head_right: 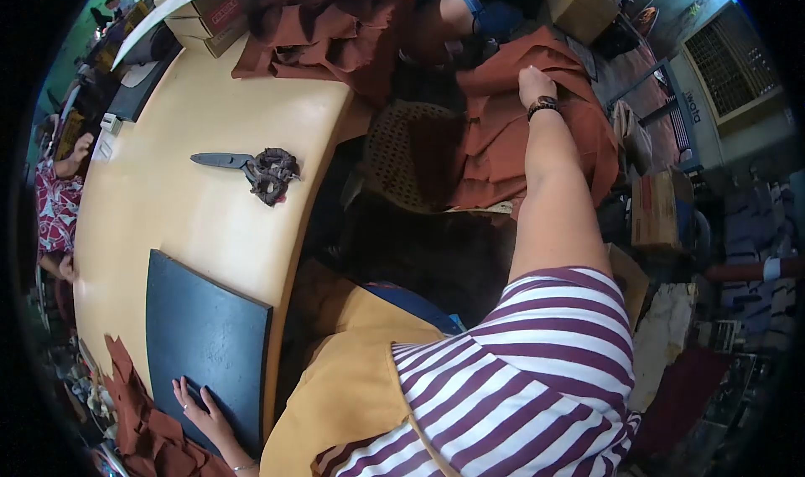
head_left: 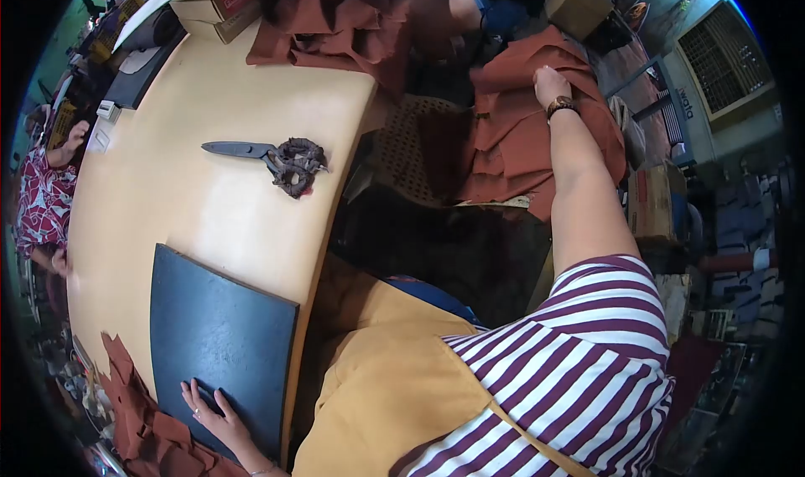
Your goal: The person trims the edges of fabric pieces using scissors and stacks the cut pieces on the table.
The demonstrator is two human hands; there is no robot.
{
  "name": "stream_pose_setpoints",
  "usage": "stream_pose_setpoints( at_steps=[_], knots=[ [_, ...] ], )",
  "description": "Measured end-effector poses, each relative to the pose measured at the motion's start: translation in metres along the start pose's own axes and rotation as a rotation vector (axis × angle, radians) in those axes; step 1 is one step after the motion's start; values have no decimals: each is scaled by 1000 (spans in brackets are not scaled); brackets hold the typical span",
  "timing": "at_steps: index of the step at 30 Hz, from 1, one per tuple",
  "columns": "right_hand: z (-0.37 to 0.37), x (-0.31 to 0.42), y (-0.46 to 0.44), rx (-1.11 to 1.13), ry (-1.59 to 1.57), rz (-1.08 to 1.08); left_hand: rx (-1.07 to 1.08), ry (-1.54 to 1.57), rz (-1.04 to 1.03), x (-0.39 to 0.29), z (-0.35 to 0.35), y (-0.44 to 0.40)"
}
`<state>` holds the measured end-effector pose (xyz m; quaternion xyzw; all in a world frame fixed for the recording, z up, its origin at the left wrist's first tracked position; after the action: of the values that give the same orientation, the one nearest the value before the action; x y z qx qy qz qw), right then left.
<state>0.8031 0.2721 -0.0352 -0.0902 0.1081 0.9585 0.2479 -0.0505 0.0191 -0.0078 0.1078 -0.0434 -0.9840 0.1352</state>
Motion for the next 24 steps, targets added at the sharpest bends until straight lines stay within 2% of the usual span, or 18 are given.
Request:
stream_pose_setpoints(
  at_steps=[1,5,6,7,8,10,11,13,14,15,16,17,20,22,24],
  knots=[
    [10,2,4,-107,-107,50,-2,-3,-1,1,0,0],
    [49,29,24,-957,-1197,32,-43,32,-87,-2,2,-1],
    [51,46,25,-1043,-1344,-148,-54,39,-93,-7,5,-1],
    [47,71,18,-989,-1838,-51,-84,45,-128,-13,9,-1],
    [57,115,29,-841,-2338,45,-109,62,-139,-17,12,-3],
    [87,215,65,-649,-2664,166,-100,129,-98,-22,14,-5],
    [110,277,101,-387,-2724,377,-118,51,-80,-24,15,-3],
    [130,399,199,296,-2509,903,-100,43,-32,-21,16,0],
    [131,442,256,426,-1984,1266,-112,31,-50,-10,8,0],
    [126,473,318,463,-1418,1549,-75,72,6,-5,8,3],
    [123,482,373,683,-1335,1644,-69,113,58,8,0,7],
    [101,495,403,884,-1389,1663,-99,255,62,16,1,11],
    [91,483,446,669,-1034,1757,-185,511,24,21,3,33],
    [85,467,460,320,-832,1863,-230,560,-1,21,3,41],
    [76,453,466,365,-740,1892,-273,554,-28,17,6,41]
  ],
)
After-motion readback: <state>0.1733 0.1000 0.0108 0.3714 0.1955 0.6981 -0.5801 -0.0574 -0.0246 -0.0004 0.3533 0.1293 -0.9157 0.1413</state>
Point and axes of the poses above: each hand's wrist, its own y-axis away from the middle knuckle, its own z-axis out of the back of the hand, x = y × z, the point moved 6 cm from there along -y, towards the middle knuckle, and after that the axes turned 14 degrees about x, right-handed, at the moved point
